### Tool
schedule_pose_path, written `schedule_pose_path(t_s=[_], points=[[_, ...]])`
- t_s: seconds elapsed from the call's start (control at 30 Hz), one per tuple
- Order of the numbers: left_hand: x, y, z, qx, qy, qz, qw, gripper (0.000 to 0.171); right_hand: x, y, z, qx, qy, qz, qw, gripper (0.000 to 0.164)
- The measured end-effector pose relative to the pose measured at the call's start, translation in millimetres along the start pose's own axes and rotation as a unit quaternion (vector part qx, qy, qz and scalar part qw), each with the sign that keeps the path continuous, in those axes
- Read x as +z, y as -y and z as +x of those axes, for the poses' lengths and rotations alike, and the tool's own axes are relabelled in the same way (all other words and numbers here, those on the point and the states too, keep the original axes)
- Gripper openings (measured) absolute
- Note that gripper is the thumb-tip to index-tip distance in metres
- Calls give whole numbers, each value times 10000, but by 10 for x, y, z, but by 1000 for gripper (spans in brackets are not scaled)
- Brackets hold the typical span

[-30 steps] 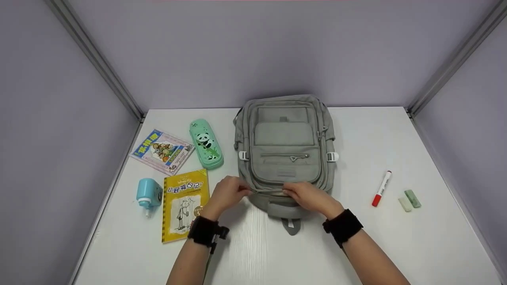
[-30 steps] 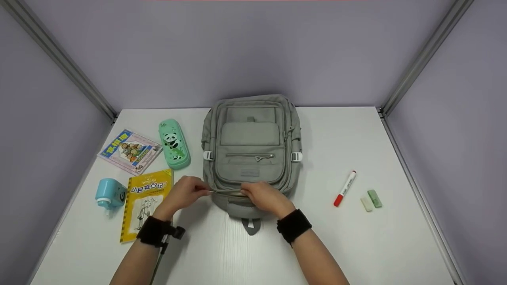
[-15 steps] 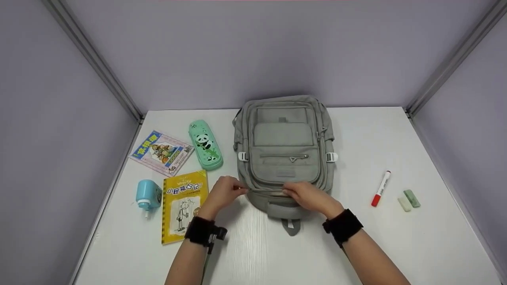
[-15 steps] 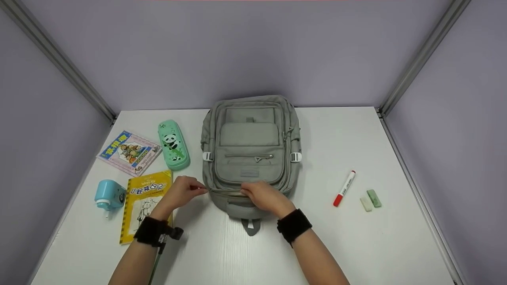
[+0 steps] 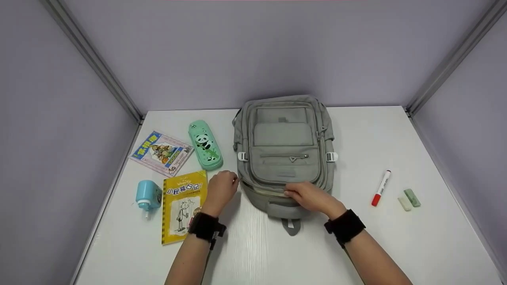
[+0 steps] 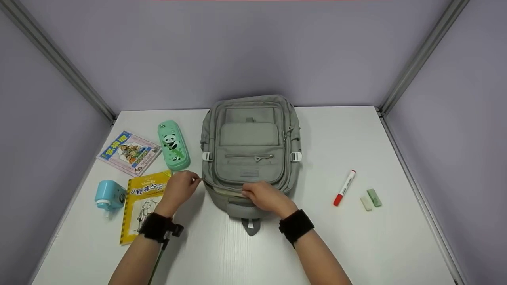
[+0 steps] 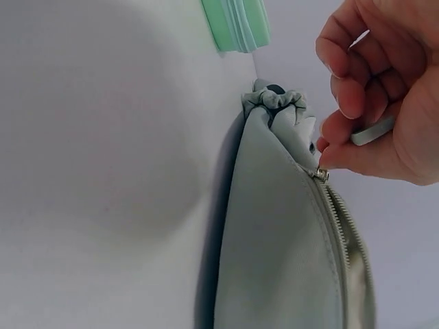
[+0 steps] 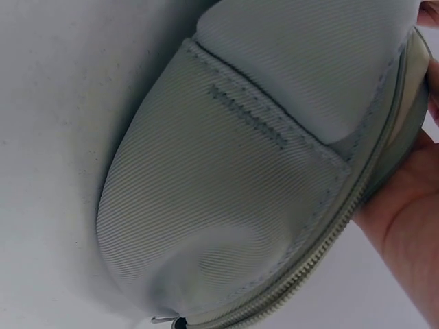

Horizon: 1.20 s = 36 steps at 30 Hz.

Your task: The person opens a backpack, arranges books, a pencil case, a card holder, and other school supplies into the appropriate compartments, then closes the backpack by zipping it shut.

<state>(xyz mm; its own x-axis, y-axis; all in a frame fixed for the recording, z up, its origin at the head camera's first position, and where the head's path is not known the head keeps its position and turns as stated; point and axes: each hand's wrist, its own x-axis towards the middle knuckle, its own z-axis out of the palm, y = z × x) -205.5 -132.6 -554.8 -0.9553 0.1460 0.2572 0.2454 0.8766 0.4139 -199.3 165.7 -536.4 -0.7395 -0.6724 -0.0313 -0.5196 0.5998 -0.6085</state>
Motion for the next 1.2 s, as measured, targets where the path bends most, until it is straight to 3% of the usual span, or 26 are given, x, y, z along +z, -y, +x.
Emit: schedule_pose_path(t_s=[0.27, 0.63, 0.83, 1.2], points=[[107, 82, 159, -296, 13, 427, 9986, 23, -11, -19, -1, -118, 13, 75, 9999, 22], [219, 117, 431, -414, -54, 1246, 9913, 13, 2, -72, -1, -207, -44, 245, 9995, 21], [252, 106, 555, -698, 154, 1346, 9883, 13, -5, -79, -15, -230, -23, 277, 9993, 20], [316, 165, 703, -642, 155, 1200, 9906, 17, -38, -48, -23, -143, 129, 331, 9993, 22]])
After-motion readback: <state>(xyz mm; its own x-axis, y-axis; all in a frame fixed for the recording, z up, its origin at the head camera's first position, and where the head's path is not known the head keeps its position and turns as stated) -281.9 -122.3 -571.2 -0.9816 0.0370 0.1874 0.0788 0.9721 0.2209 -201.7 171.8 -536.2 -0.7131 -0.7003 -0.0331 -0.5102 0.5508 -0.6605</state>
